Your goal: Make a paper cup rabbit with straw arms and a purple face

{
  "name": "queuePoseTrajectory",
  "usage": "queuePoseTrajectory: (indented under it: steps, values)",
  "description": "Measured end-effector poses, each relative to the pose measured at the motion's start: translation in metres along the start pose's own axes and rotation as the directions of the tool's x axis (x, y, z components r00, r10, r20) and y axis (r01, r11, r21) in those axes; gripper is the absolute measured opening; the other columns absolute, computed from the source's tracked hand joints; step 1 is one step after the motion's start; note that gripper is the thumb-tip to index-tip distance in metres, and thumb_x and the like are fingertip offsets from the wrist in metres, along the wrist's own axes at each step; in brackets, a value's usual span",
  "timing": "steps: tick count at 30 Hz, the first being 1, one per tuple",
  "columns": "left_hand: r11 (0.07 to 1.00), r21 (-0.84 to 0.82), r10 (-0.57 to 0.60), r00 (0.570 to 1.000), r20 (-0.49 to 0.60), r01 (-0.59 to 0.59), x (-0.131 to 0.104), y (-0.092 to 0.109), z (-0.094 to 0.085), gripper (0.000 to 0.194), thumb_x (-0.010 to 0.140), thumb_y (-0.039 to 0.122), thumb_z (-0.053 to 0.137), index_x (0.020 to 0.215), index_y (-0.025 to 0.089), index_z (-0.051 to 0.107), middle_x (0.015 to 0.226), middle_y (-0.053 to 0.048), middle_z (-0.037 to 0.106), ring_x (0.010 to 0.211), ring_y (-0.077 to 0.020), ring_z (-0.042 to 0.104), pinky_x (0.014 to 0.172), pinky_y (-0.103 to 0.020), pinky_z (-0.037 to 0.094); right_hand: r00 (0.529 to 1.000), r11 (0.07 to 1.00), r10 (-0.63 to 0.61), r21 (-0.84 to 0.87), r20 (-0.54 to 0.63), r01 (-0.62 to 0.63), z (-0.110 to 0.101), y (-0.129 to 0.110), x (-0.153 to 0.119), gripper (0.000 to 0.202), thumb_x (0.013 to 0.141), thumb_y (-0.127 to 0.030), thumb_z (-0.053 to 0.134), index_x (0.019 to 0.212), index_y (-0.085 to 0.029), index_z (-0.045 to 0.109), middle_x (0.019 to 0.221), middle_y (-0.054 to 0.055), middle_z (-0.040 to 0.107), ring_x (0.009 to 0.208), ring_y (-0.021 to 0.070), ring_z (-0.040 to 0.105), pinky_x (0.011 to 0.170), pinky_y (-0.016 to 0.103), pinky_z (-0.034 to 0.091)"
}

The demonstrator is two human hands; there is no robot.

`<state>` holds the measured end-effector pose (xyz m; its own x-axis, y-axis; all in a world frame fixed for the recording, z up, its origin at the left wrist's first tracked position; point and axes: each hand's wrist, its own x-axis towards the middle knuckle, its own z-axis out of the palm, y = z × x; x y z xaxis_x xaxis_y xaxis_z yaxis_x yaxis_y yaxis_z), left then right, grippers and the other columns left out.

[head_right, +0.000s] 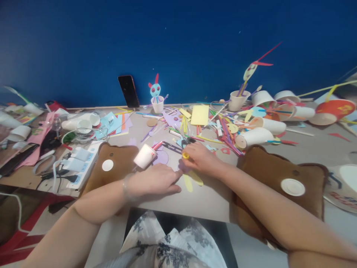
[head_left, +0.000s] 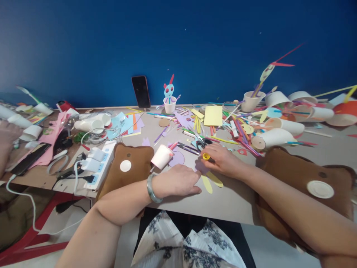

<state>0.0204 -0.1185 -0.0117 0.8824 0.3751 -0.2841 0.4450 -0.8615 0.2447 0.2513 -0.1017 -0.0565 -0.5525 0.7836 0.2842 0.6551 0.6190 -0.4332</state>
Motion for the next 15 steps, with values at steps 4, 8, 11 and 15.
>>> queuePoseTrajectory:
  steps: [4, 8, 11, 15]
  values:
    - [1.0, -0.013, 0.013, 0.999, -0.032, -0.013, 0.0, -0.003, 0.004, 0.037, 0.101, 0.043, 0.051, 0.117, 0.011, 0.06, 0.086, -0.012, 0.074, 0.085, -0.0289, 0.072, 0.072, -0.036, 0.05, 0.998, 0.994, 0.056, 0.1, -0.014, -0.055, -0.009, -0.006, 0.0, 0.016, 0.096, -0.034, 0.054, 0.089, -0.023, 0.063, 0.084, 0.007, 0.069, 0.082, 0.024, 0.061, 0.077, 0.037, 0.045]
    - [1.0, -0.019, 0.01, 1.0, -0.026, -0.011, 0.001, -0.003, 0.003, 0.034, 0.1, 0.044, 0.052, 0.105, 0.013, 0.064, 0.086, -0.012, 0.074, 0.084, -0.0282, 0.073, 0.072, -0.036, 0.05, 0.999, 0.992, 0.015, 0.122, 0.039, -0.019, -0.006, -0.011, 0.002, 0.019, 0.096, -0.037, 0.054, 0.09, -0.023, 0.065, 0.082, 0.006, 0.069, 0.082, 0.0234, 0.061, 0.079, 0.038, 0.044]
    - [1.0, -0.017, -0.001, 1.0, -0.005, 0.001, 0.001, -0.001, 0.001, 0.034, 0.1, 0.044, 0.052, 0.103, 0.013, 0.064, 0.086, -0.012, 0.074, 0.085, -0.0282, 0.073, 0.072, -0.035, 0.05, 0.998, 0.997, -0.008, 0.083, 0.055, 0.003, -0.002, -0.008, 0.003, 0.018, 0.095, -0.034, 0.053, 0.087, -0.023, 0.064, 0.08, 0.006, 0.068, 0.08, 0.0234, 0.059, 0.078, 0.038, 0.043]
    - [1.0, -0.017, 0.01, 1.0, -0.016, -0.01, 0.0, -0.001, 0.001, 0.037, 0.1, 0.043, 0.052, 0.115, 0.011, 0.061, 0.086, -0.012, 0.073, 0.085, -0.0283, 0.072, 0.073, -0.036, 0.05, 0.998, 0.999, 0.022, 0.038, 0.056, -0.024, -0.005, -0.002, 0.004, 0.016, 0.093, -0.029, 0.053, 0.082, -0.023, 0.062, 0.078, 0.006, 0.068, 0.076, 0.0227, 0.058, 0.077, 0.038, 0.043]
